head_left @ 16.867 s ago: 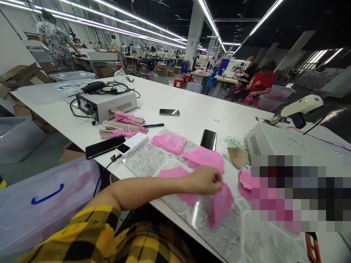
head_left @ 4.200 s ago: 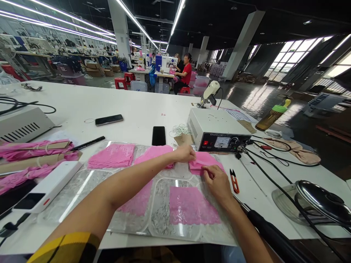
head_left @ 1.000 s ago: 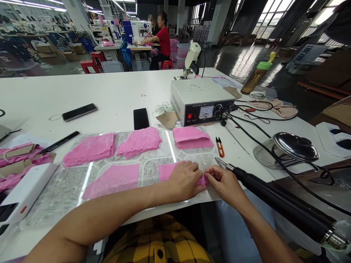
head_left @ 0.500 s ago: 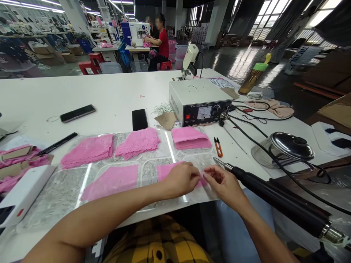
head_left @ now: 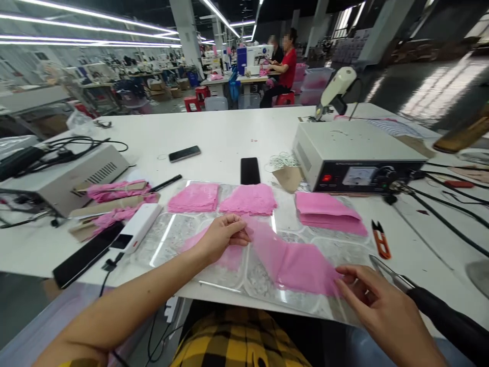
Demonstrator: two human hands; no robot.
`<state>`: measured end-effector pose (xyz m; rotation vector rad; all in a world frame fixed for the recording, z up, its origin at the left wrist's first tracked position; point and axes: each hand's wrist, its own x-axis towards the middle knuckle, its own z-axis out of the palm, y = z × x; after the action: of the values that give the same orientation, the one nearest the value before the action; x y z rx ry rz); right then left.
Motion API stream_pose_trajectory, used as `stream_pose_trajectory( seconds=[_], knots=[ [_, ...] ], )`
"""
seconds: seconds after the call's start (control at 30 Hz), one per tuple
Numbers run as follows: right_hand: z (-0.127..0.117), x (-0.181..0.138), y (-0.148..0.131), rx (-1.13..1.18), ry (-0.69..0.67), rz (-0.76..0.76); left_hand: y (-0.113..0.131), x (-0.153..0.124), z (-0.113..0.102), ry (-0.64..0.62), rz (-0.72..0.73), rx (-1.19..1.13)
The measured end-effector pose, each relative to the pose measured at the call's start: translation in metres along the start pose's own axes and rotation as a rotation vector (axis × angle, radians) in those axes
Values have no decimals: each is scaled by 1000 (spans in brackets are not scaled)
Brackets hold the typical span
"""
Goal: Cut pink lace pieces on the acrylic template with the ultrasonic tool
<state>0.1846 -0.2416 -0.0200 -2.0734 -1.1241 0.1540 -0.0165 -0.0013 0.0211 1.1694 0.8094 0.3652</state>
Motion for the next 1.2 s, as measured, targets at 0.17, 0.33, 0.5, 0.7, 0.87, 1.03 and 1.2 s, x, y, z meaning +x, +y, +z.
stream_pose_trajectory(
  seconds=[0.17,0.33,0.5,0.7,0.87,1.03,1.2],
  knots=[
    [36,7,-52,69,-180,-214,-13,-18,-28,95,-33,-179],
    [71,26,-75,19,-347,-270,-21,-32,-48,116,-10,-228],
    [85,59,-76,-86,-359,-161,-27,-41,-63,125,59,-118],
    [98,72,-86,-153,-440,-156,-36,-49,-77,86,250,204],
    [102,79,-100,-145,-489,-180,-44,-63,-95,150,414,525],
    [115,87,-116,-149,-551,-226,-45,-76,-114,234,545,885],
    [112,88,-121,-162,-580,-243,-40,-84,-123,228,563,1057]
  ],
)
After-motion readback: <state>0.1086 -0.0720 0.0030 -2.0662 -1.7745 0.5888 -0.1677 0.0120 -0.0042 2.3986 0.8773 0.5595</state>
